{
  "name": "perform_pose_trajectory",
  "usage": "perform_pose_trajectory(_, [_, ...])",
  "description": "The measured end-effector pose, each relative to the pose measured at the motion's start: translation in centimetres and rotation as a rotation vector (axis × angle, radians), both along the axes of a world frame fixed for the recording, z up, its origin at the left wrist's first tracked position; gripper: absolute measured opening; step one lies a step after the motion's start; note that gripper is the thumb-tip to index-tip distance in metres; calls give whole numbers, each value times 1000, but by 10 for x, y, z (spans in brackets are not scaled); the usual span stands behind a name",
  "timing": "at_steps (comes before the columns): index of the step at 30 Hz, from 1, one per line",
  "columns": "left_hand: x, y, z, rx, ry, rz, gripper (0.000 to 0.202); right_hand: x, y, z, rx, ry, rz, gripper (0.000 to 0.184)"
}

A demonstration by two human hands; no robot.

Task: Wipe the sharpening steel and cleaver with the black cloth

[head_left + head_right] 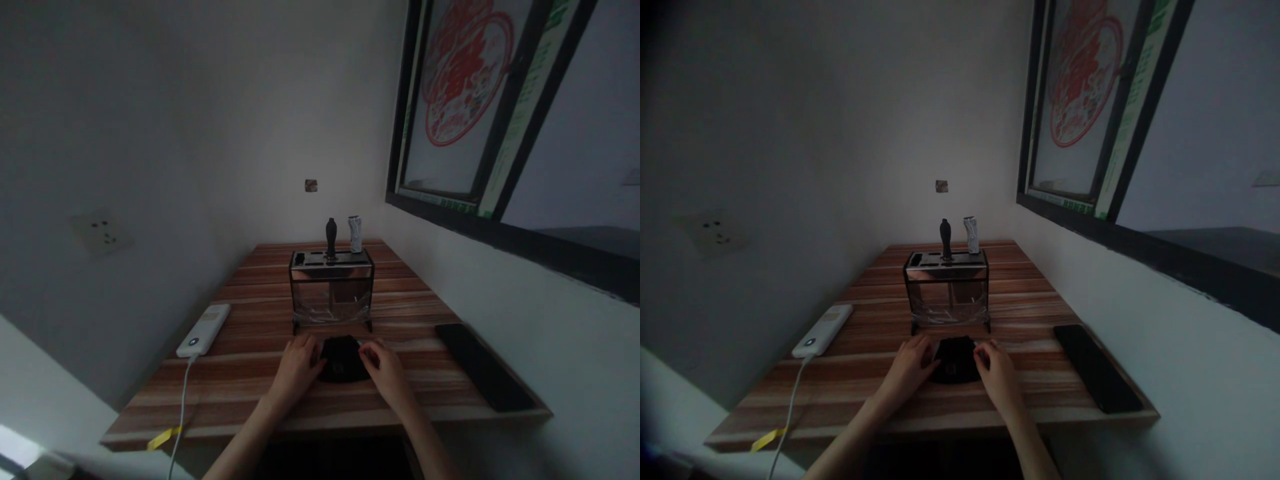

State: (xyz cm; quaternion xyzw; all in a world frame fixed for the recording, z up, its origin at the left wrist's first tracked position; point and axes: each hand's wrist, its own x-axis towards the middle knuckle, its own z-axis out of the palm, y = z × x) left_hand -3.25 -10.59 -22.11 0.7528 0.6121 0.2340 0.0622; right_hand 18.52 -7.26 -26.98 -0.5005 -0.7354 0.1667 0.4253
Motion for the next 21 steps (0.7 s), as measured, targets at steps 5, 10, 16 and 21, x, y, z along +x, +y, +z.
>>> perform_pose_trajectory(5, [-9, 0, 41, 190, 31, -114, 8, 0, 0, -2, 3, 43, -3, 21])
perform_pose_trajectory(10, [-8, 22, 123, 450, 220, -242, 15, -1, 1, -4, 3, 76, -34, 26])
perform_pose_trajectory(16, [14, 74, 194, 585, 704, -453, 26, -1, 2, -5, -2, 115, -31, 32])
perform_pose_trajectory(21, [21, 103, 222, 624, 898, -550, 28, -2, 2, -4, 43, 132, -41, 42])
